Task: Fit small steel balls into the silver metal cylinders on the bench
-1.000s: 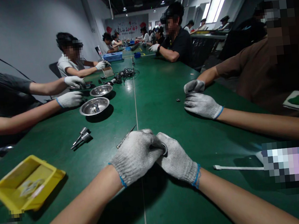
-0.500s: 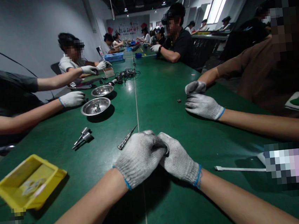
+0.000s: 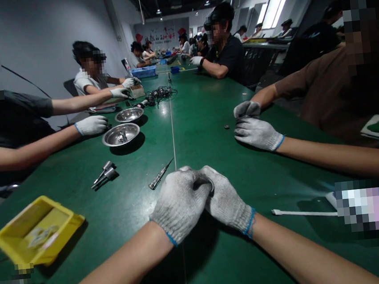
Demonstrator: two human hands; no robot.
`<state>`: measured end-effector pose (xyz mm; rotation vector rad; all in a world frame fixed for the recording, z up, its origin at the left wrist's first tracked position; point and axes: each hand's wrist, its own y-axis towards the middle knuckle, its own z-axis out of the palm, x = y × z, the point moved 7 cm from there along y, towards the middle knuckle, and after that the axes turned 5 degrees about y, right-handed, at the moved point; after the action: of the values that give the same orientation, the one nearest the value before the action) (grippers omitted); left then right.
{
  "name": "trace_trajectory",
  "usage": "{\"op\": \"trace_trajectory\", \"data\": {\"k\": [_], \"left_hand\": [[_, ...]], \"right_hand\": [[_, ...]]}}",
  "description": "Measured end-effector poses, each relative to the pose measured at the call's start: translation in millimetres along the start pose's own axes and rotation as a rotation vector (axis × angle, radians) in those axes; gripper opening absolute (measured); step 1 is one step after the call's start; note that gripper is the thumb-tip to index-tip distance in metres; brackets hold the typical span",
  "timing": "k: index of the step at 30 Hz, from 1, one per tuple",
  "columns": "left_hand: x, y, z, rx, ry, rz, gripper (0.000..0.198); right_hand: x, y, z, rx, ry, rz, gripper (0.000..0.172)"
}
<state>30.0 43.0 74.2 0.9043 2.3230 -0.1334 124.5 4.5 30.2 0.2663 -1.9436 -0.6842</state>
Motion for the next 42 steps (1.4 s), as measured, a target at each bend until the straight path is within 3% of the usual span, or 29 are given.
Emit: {"op": "trace_trajectory", "data": {"k": [4, 12, 17, 29, 34, 36, 39, 42], "left_hand": [[6.6, 0.2, 3.9, -0.03, -0.141, -0.053, 0.016], [5.8, -0.2, 4.4, -0.075, -0.038, -0.044, 0.014], [10.7, 3.2, -1.6, -0.141, 0.008, -0.098, 0.002], [22.1, 8.4, 4.4, -0.079, -0.219, -0.143, 0.011], [32.8, 10.0, 14.0, -0.055, -0.534, -0.167, 0.006], [44.7, 12.2, 17.1, -0.105, -0.602, -0.191, 0.007], [63.3, 16.3, 17.9, -0.215, -0.472, -0.19, 0.012], [69.7, 20.4, 21.6, -0.216, -0.201, -0.104, 0.019]], "right_hand": [[-2.3, -0.5, -0.9, -0.011, -0.003, 0.023, 0.014], [-3.9, -1.1, -0.1, -0.033, -0.016, 0.023, 0.019], [-4.4, -0.9, -0.8, -0.033, -0.05, 0.027, 0.018], [-6.7, -0.7, -2.4, -0.057, -0.061, 0.039, 0.022], [-9.7, -1.1, -4.9, -0.089, -0.078, 0.06, 0.016], [-10.6, -1.1, -5.5, -0.092, -0.091, 0.071, 0.015], [-10.4, -0.7, -8.5, -0.125, -0.113, 0.08, 0.008], [-11.8, -0.7, -14.7, -0.195, -0.14, 0.101, 0.004]]}}
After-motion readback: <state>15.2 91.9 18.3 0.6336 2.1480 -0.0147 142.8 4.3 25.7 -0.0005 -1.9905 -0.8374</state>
